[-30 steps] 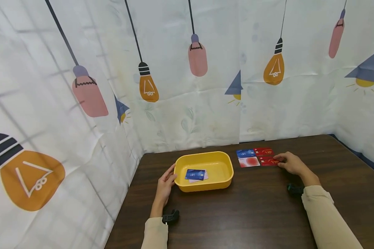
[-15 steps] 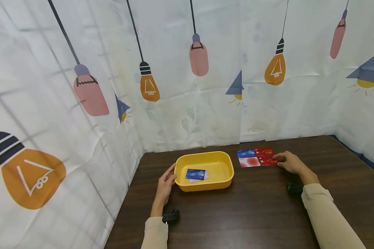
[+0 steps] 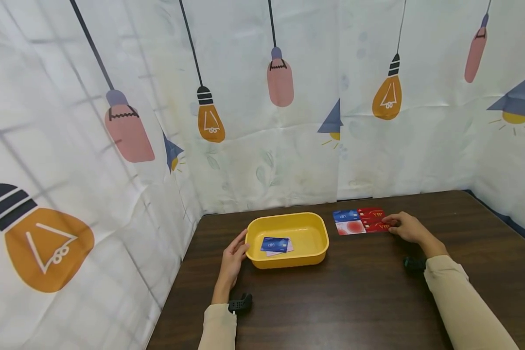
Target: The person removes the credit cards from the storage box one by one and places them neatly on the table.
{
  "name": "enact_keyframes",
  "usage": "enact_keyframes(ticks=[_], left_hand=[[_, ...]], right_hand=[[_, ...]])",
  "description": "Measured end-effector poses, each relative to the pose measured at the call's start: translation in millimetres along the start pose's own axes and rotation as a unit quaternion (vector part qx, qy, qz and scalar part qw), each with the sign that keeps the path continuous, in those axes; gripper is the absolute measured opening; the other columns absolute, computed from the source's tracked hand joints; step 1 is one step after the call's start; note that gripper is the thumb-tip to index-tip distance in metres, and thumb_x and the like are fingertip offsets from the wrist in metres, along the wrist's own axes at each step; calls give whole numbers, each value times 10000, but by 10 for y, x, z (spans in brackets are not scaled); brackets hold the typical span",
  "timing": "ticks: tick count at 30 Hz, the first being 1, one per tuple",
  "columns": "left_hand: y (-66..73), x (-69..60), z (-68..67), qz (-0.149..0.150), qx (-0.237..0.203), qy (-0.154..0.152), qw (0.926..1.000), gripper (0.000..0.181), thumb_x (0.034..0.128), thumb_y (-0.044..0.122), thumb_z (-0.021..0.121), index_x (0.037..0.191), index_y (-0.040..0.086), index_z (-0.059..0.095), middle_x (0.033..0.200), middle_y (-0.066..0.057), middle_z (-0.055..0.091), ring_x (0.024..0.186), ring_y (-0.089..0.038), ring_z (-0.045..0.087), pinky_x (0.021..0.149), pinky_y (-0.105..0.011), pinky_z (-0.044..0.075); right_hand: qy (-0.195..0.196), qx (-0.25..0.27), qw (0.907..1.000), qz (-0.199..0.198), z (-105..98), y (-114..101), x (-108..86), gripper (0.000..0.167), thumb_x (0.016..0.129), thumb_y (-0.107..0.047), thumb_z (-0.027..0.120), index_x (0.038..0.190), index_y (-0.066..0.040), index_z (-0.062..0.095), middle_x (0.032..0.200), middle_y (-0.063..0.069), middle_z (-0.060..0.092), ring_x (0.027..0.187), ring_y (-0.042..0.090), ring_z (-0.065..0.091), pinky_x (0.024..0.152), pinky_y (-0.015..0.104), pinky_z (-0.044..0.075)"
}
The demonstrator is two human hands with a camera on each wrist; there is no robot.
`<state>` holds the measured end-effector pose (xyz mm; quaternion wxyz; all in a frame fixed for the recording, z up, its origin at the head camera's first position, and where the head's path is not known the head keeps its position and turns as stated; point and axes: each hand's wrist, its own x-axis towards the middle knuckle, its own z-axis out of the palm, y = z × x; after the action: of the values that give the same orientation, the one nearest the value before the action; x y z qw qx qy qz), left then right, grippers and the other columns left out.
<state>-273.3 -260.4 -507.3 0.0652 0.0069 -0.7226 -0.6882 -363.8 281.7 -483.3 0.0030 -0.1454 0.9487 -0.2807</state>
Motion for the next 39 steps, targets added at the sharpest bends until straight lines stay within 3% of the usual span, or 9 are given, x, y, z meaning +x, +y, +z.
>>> enact_keyframes(ticks=[11,19,26,32,39], left_hand=[[19,-12,14,28,-24,0,10000,488,1058,160,555,1540,189,485,1561,-151,497,1364,-370,542,1017,-320,558],[29,-15,10,12,-16,-25,10000,472,1052,183,571,1519,222,516,1504,-159,554,1331,-355,574,997,-288,565],[15,-27,5,-6,-69,-36,10000,477,1046,181,582,1517,217,518,1469,-193,577,1308,-377,585,961,-267,581],[6,-18,-1,-6,-36,-19,10000,476,1047,171,576,1517,217,519,1468,-187,579,1299,-369,593,957,-256,581],[-3,-1,-1,1,2,2,10000,475,1047,160,573,1515,214,522,1450,-198,590,1288,-365,599,954,-260,583]], right_hand=[[-82,112,9997,180,-12,15,2,330,965,-91,653,1262,51,654,1143,332,609,1081,506,547,923,713,443],[206,327,9992,55,-3,-78,17,339,991,-130,632,1275,55,633,1079,276,663,989,415,603,867,622,506],[485,751,9954,-331,-16,-419,65,350,1020,-162,611,1312,30,628,1087,206,665,967,323,586,798,427,544],[511,1059,9897,-818,-32,-809,103,330,1032,-153,592,1320,3,630,1194,223,659,1040,326,602,858,378,540],[363,1459,9803,-1282,31,-1233,220,301,1035,-156,601,1311,-45,647,1201,176,672,1005,258,637,807,204,545]])
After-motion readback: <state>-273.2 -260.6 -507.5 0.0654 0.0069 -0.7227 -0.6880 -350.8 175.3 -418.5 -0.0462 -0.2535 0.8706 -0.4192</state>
